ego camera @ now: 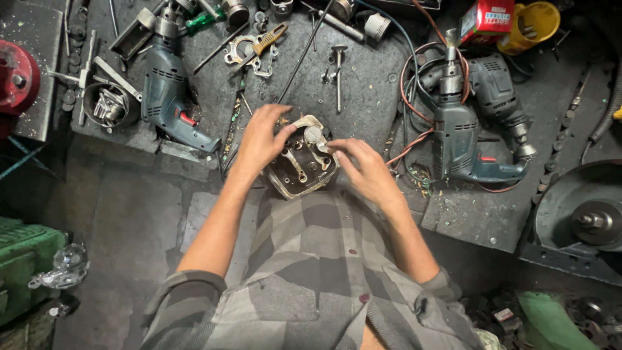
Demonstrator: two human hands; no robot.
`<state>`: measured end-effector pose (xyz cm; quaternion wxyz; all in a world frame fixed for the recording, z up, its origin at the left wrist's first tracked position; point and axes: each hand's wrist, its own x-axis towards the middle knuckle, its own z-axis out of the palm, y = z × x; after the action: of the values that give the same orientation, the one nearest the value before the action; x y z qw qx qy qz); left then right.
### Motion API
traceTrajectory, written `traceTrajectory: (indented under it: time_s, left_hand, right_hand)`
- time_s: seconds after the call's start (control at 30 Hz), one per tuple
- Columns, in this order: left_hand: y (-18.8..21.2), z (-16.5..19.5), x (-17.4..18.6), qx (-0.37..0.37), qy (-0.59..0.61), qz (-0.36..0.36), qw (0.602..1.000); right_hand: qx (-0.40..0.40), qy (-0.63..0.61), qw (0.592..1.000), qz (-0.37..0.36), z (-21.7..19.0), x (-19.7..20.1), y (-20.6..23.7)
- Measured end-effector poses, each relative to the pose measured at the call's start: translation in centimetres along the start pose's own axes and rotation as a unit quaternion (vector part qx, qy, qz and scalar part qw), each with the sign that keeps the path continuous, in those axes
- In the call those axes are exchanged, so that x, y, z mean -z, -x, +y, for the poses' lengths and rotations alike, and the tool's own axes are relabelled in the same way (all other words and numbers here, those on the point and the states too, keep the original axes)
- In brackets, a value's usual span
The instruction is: The person cleans a small engine cylinder head at a cluttered workbench. They hold the finned cylinder head, scrape its surfaces and bolt holes with a small metal rod, brush debris off with a white brush, turn the part over repeatedly, and fit a metal plate onto the head's mounting face.
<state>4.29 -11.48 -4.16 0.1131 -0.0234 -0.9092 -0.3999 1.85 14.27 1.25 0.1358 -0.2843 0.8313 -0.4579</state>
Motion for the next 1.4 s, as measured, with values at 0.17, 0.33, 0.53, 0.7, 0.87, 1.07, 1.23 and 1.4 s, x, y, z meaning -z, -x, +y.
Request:
traceTrajectory:
  time_s: [0.17,0.33,0.53,0.7,0.87,1.07,1.23,1.4]
  left_hand:
    - [0.2,-0.7,0.5,0.1,0.012,-0.101,0.99]
    - [0.4,-0.5,0.5,0.079,-0.022,-0.096,0.992]
    - [1.8,0.6,0.3,0.014,0.012,-0.043,0.999]
    - [3.1,3.0,0.1,-0.033,0.033,-0.039,0.998]
    - [3.9,5.6,-0.1,-0.039,-0.027,-0.041,0.998]
    - [4.4,6.2,-0.4,-0.041,-0.054,0.004,0.998]
    - [4.4,5.7,-1.7,-0.115,-0.063,0.09,0.987]
    - [3.6,5.4,-2.4,-0.066,0.026,0.158,0.985]
  right_hand:
    - [0.121,0.11,0.986,0.043,-2.7,0.8,-2.9]
    - [0.086,0.132,0.987,0.002,-3.8,0.2,-4.0]
    - [-0.088,0.061,0.994,-0.036,-3.0,-1.5,-0.8]
    - [0.001,0.104,0.995,0.007,-1.9,-2.0,4.0]
    - [-0.092,-0.022,0.994,0.049,0.4,-3.2,6.7]
    - [-0.257,-0.348,0.897,0.093,3.9,-5.0,6.6]
    - [0.041,-0.042,0.992,0.112,6.1,-4.8,5.5]
    - [-0.1,-0.192,0.973,0.083,8.0,-4.8,5.4]
